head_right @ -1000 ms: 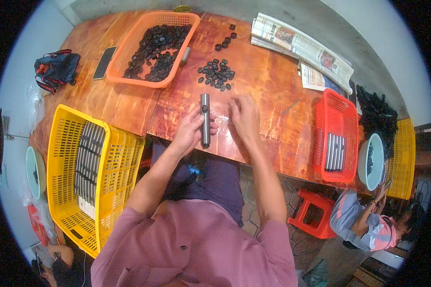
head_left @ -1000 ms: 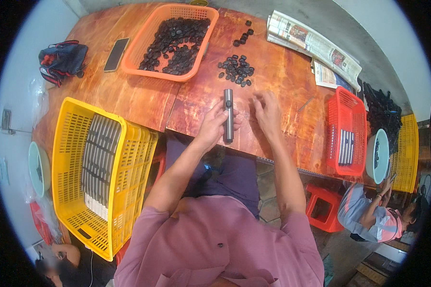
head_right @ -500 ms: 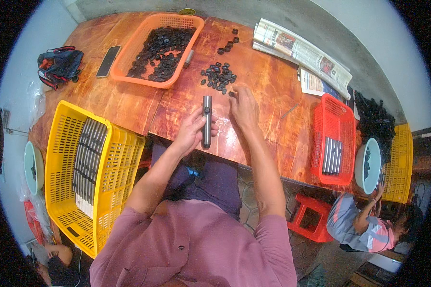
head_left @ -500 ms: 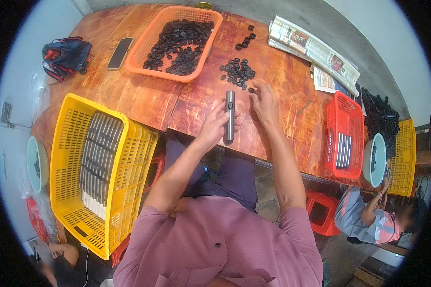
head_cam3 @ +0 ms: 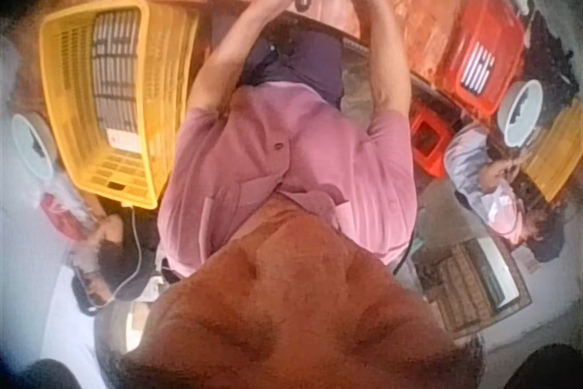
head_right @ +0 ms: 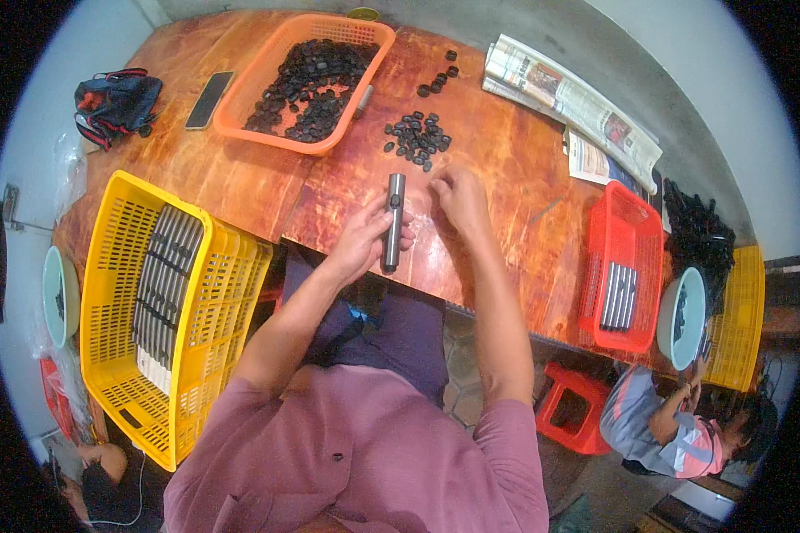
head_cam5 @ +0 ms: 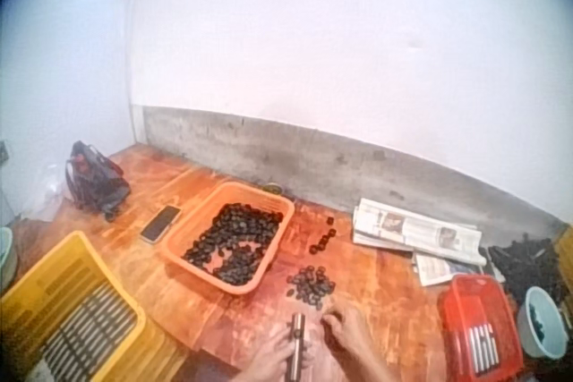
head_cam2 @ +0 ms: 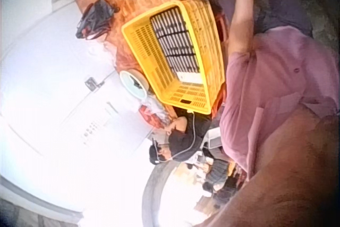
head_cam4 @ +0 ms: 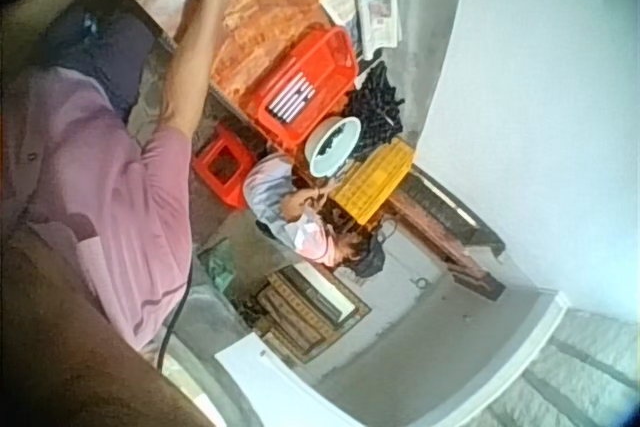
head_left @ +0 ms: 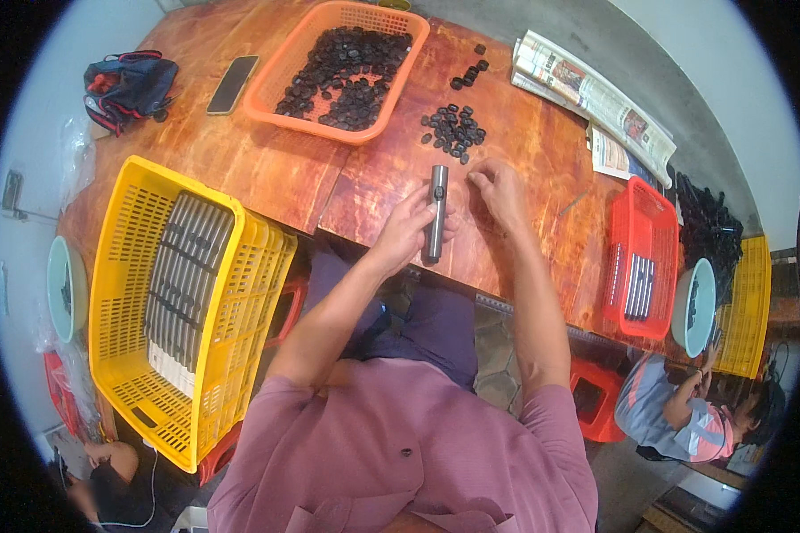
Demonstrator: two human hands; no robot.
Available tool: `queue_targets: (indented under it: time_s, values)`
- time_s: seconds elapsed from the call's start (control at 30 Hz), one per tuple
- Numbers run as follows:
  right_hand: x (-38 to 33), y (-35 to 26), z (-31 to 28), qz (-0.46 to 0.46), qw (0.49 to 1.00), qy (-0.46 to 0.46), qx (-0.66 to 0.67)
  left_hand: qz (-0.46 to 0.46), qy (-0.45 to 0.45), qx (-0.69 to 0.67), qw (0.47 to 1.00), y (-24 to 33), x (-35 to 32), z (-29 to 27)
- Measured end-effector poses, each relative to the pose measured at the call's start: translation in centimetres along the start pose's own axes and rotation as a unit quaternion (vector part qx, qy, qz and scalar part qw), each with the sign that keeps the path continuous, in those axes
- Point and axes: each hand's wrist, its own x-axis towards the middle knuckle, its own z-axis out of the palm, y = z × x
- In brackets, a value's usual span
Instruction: The person repeatedly picks small black circular pieces from a table and inserts them into a metal cylinder held in the other hand. After filling each cylinder, the person places it into a yellow basket. The process is repeated continuously throughout the clip.
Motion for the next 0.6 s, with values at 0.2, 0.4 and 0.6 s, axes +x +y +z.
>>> queue_targets:
  time_s: [0.2,0.4,0.6]
  values:
    - [0.9,2.2,0.1,-0.044,0.996,0.075,0.021,-0.008,0.008,0.01,1.0,-0.1,0.1,0.3]
    - [-0.3,3.0,-0.5,0.004,0.989,0.15,0.001,-0.016,0.009,0.01,1.0,0.1,-0.1,0.3]
    - [-1.5,0.3,0.4,-0.066,0.994,0.082,-0.04,-0.017,0.002,0.02,1.0,0.1,0.3,-0.1]
